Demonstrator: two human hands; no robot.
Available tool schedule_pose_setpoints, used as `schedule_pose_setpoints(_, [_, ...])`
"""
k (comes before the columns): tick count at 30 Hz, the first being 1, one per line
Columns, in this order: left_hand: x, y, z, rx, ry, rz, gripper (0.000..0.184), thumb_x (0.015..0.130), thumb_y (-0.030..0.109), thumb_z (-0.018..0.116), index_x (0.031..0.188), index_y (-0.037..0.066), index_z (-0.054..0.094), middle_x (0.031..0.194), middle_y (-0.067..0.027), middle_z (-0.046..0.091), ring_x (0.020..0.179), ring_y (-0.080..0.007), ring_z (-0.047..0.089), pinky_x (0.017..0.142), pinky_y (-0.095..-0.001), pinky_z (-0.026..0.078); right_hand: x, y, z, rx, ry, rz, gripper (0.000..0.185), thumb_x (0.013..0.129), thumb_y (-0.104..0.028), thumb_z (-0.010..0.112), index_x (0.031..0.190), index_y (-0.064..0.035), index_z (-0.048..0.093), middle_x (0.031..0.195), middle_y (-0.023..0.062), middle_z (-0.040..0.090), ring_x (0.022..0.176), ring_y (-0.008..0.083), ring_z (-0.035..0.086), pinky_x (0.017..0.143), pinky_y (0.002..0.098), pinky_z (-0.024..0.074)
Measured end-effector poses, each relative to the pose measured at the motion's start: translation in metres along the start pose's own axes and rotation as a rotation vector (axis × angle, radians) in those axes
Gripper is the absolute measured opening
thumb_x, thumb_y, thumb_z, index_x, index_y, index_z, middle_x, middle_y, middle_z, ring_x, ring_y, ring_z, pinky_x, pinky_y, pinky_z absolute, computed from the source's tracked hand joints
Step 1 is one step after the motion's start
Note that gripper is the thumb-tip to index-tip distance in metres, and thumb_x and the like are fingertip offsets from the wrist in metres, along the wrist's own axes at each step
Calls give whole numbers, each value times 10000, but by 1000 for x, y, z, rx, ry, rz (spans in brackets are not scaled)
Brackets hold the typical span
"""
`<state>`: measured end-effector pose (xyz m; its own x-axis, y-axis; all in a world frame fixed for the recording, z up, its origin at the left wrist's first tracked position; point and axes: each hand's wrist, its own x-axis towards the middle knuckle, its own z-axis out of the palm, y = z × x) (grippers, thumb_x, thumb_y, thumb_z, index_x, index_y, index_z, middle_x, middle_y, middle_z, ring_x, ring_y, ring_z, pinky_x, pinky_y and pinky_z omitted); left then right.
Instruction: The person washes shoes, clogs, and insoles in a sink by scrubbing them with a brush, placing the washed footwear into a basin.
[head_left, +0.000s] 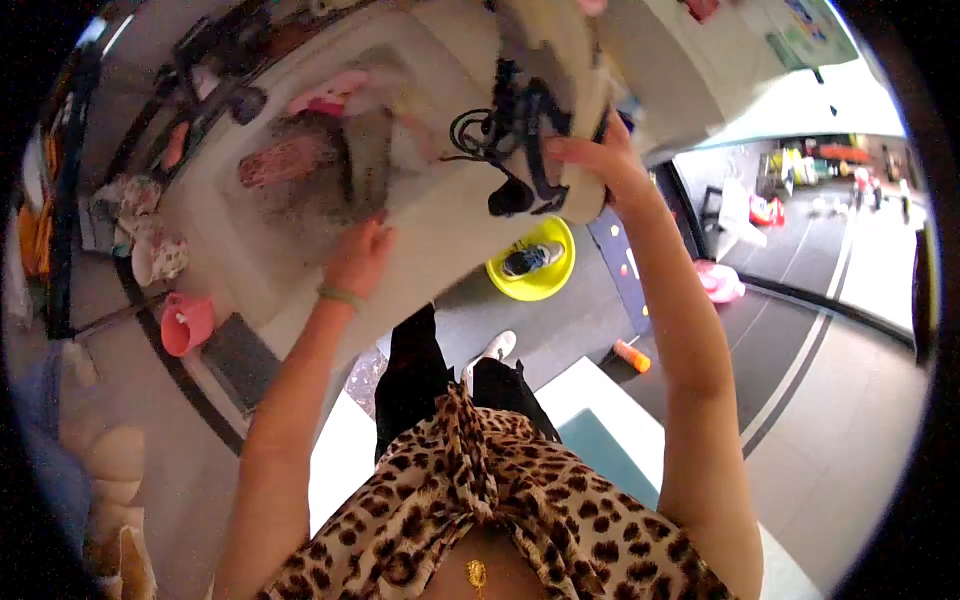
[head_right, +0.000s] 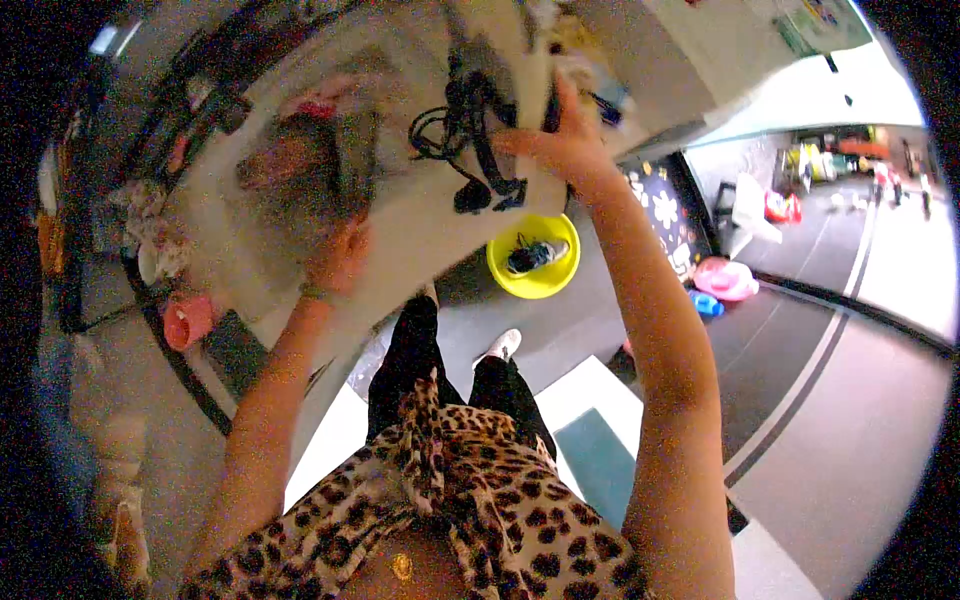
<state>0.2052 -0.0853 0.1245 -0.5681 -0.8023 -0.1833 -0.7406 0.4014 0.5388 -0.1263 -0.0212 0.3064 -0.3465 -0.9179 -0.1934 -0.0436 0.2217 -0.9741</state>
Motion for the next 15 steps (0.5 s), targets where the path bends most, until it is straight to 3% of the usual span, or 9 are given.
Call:
schedule_pose_setpoints(2, [0, 18, -13, 51, -11, -55, 392, 917, 354, 473, 1188, 88, 568, 985, -198, 638, 916, -364, 601, 809, -431, 470, -45, 28, -54, 368, 50, 205, 778, 638, -98, 755, 1319, 1, 394, 1150, 128, 578, 991, 213, 587, 840, 339, 501])
schedule_pose_setpoints(4, [0, 26, -19, 38, -37, -78, 393, 925, 328, 465, 1208, 71, 554, 1042, -205, 625, 955, -357, 593, 822, -419, 470, -96, 68, -83, 528, 268, 136, 641, 661, -128, 696, 1238, 5, 449, 1055, 122, 608, 881, 208, 618, 747, 355, 531])
schedule_pose_setpoints(7, [0, 19, -16, -14, -29, -65, 382, 938, 279, 459, 1229, 45, 535, 1104, -204, 612, 1005, -341, 588, 849, -406, 461, -158, 152, -120, 775, 353, 237, 618, 716, -165, 657, 1270, -7, 433, 1102, 114, 602, 923, 250, 618, 793, 370, 529])
schedule_pose_setpoints(9, [-4, 17, -14, 140, -23, -144, 358, 943, 233, 457, 1233, 36, 533, 1119, -199, 606, 1014, -336, 584, 872, -389, 453, -188, 233, -131, 896, 466, 274, 570, 749, -203, 655, 1253, -17, 465, 1113, 114, 610, 930, 253, 620, 825, 364, 513])
schedule_pose_setpoints(10, [-7, 19, -16, 192, 24, -69, 358, 947, 224, 453, 1235, 27, 530, 1130, -190, 606, 1021, -318, 584, 886, -379, 447, -204, 285, -140, 929, 470, 413, 545, 768, -231, 651, 1244, -29, 479, 1107, 110, 613, 944, 245, 615, 836, 369, 506])
schedule_pose_setpoints(12, [-9, 26, -22, 129, 88, -2, 355, 957, 210, 440, 1233, 4, 527, 1159, -168, 598, 1043, -274, 574, 917, -356, 427, -215, 355, -125, 1040, 607, 374, 553, 779, -263, 671, 1246, -35, 481, 1100, 105, 617, 947, 236, 613, 834, 361, 507])
schedule_pose_setpoints(13, [-12, 32, -18, 17, 103, -20, 354, 964, 203, 431, 1230, -9, 527, 1177, -157, 591, 1057, -248, 564, 934, -343, 413, -218, 404, -121, 1096, 675, 401, 381, 840, -270, 605, 1138, -33, 583, 1046, 88, 654, 937, 223, 628, 848, 349, 502])
schedule_pose_setpoints(15, [-16, 11, -19, 164, 148, -48, 369, 982, 224, 395, 1225, -26, 515, 1177, -131, 578, 1075, -202, 531, 953, -323, 389, -211, 470, -100, 1249, 717, 390, 417, 848, -240, 608, 1200, -27, 543, 1120, 112, 635, 1005, 251, 615, 909, 386, 486])
